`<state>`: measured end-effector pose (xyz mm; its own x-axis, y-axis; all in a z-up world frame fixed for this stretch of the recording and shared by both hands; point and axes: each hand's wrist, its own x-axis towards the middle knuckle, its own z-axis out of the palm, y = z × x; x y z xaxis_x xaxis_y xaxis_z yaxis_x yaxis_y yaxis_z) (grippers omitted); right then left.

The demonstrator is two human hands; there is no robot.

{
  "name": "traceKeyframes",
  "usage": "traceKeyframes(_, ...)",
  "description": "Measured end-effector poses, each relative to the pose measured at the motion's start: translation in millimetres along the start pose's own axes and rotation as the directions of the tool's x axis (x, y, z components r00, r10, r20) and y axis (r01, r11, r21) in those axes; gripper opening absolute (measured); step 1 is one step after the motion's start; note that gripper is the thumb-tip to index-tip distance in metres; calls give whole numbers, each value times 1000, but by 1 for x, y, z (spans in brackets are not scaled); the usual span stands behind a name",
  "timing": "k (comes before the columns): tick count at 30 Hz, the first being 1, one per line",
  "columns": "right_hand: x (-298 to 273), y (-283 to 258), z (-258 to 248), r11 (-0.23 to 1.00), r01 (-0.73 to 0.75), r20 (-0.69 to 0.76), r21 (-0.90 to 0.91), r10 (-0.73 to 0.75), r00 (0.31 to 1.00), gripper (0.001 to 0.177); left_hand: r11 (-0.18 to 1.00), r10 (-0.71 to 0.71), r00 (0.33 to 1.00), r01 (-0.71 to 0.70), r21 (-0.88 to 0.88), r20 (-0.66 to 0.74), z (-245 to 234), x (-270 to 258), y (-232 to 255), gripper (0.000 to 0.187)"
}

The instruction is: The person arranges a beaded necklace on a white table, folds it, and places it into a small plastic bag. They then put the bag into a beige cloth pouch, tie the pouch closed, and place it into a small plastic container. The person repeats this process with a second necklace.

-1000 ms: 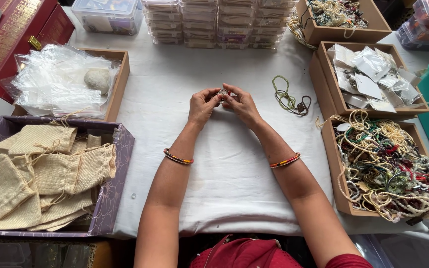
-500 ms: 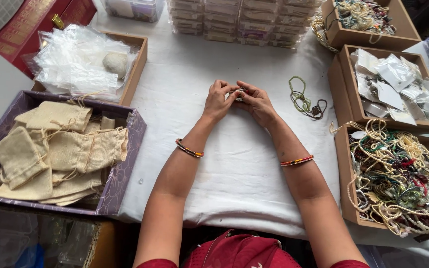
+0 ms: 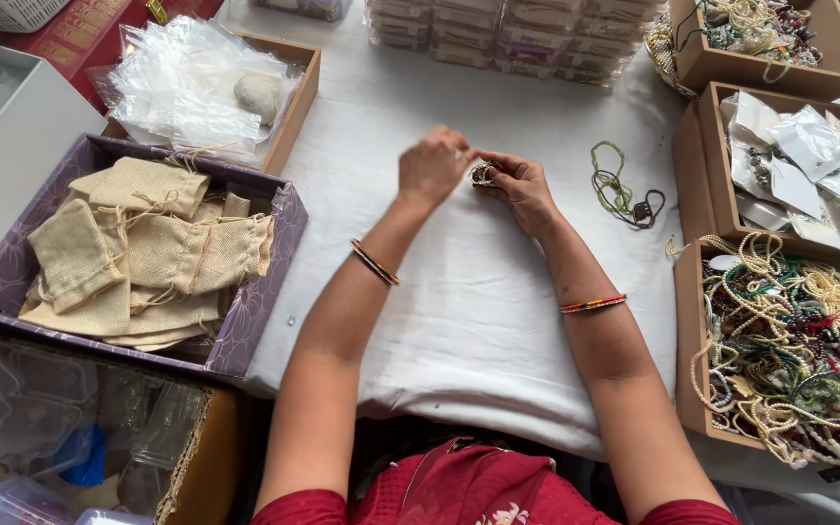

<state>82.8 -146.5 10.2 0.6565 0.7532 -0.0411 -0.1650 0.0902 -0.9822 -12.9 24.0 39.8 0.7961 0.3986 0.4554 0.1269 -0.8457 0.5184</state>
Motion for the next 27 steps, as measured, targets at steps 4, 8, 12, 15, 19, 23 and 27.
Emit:
traceKeyframes(4, -5, -6, 6, 999, -26, -32, -45, 25, 999, 33, 970, 22, 947, 58, 238, -320, -72, 58, -69, 32)
traceKeyframes(8, -5, -10, 8, 998, -37, -21, -51, 35, 999, 33, 739, -52, 908, 316, 595, -417, -170, 60, -188, 14)
traceKeyframes(12, -3, -12, 9, 999, -45, -6, -30, 45, 999, 33, 339, -628, 693, 653, 677, -354, -235, 15, -249, 39)
traceKeyframes(15, -4, -11, 9, 998, -50, -8, -33, 50, 999, 32, 414, -760, 599, 745, 524, -250, -259, -1, -245, 43)
traceKeyframes(19, -4, -11, 9, 998, -48, -5, -50, 48, 999, 33, 765, -312, 783, 542, 347, -538, -260, 11, -292, 11)
traceKeyframes(23, -4, -12, 10, 998, -47, -6, -43, 47, 999, 32, 868, -187, 797, 408, 284, -575, -259, 33, -260, 14)
traceKeyframes(27, -4, -12, 9, 997, -53, -11, -56, 53, 999, 33, 965, -92, 822, 214, 155, -561, -239, 56, -228, 14)
